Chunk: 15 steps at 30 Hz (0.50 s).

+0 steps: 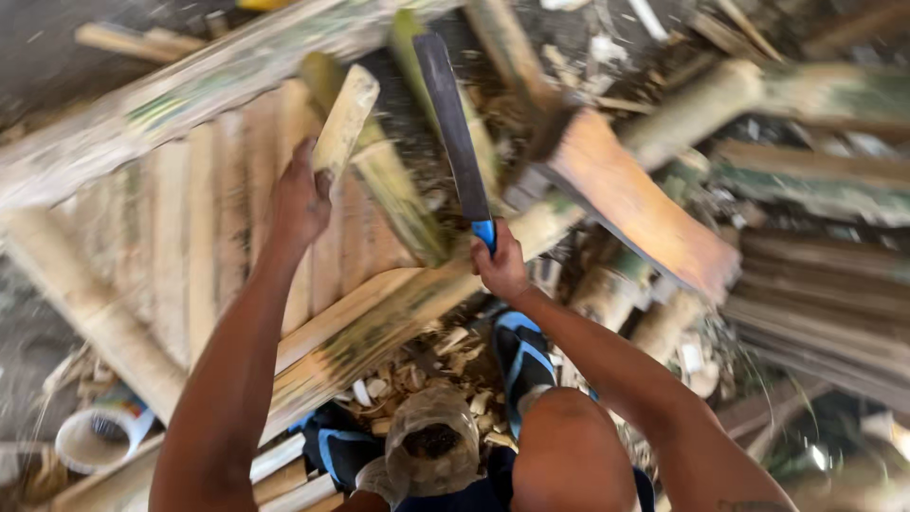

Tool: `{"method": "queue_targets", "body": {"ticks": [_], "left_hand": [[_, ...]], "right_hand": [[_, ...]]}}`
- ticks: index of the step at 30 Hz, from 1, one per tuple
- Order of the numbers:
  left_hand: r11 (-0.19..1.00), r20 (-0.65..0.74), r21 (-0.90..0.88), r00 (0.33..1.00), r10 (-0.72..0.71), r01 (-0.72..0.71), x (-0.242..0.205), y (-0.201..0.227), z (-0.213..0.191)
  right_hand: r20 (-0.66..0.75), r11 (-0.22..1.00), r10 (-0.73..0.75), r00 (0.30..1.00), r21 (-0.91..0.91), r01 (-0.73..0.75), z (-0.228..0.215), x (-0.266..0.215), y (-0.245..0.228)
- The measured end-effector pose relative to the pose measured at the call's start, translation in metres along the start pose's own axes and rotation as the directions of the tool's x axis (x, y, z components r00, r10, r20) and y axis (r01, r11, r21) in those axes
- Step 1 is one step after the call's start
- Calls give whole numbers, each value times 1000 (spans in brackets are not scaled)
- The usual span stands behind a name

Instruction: The person assembles a bamboo structure by cutting bamboo strips with a machete, fitting them into a frame, and securing them with a hammer and nails. The person repeatedly measures, cuts, and hammers pieces into place.

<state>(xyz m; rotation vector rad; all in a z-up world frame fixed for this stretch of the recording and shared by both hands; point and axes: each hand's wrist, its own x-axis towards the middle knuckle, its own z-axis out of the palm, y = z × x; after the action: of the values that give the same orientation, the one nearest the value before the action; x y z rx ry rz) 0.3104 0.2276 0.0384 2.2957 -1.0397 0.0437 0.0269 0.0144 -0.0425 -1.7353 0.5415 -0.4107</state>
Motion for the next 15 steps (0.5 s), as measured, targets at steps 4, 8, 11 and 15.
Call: {"method": "queue_targets", "body": {"ticks": [4, 8, 11, 15], "left_hand": [[912, 634, -2, 706, -317, 411, -19, 143, 61], [766, 613, -536, 787, 63, 356, -53, 290, 145], [492, 771, -539, 636, -39, 684, -68, 347, 200], [249, 895, -390, 429, -125, 886, -69, 373, 236]], "right_hand": [[-267, 959, -142, 953, -277, 65, -95, -59, -17], [-484, 913, 6, 875, -354, -202, -171, -102, -29], [-552, 829, 85, 830, -423, -366, -197, -124, -28], [-522, 851, 2, 853, -447, -275, -210, -137, -39]]}}
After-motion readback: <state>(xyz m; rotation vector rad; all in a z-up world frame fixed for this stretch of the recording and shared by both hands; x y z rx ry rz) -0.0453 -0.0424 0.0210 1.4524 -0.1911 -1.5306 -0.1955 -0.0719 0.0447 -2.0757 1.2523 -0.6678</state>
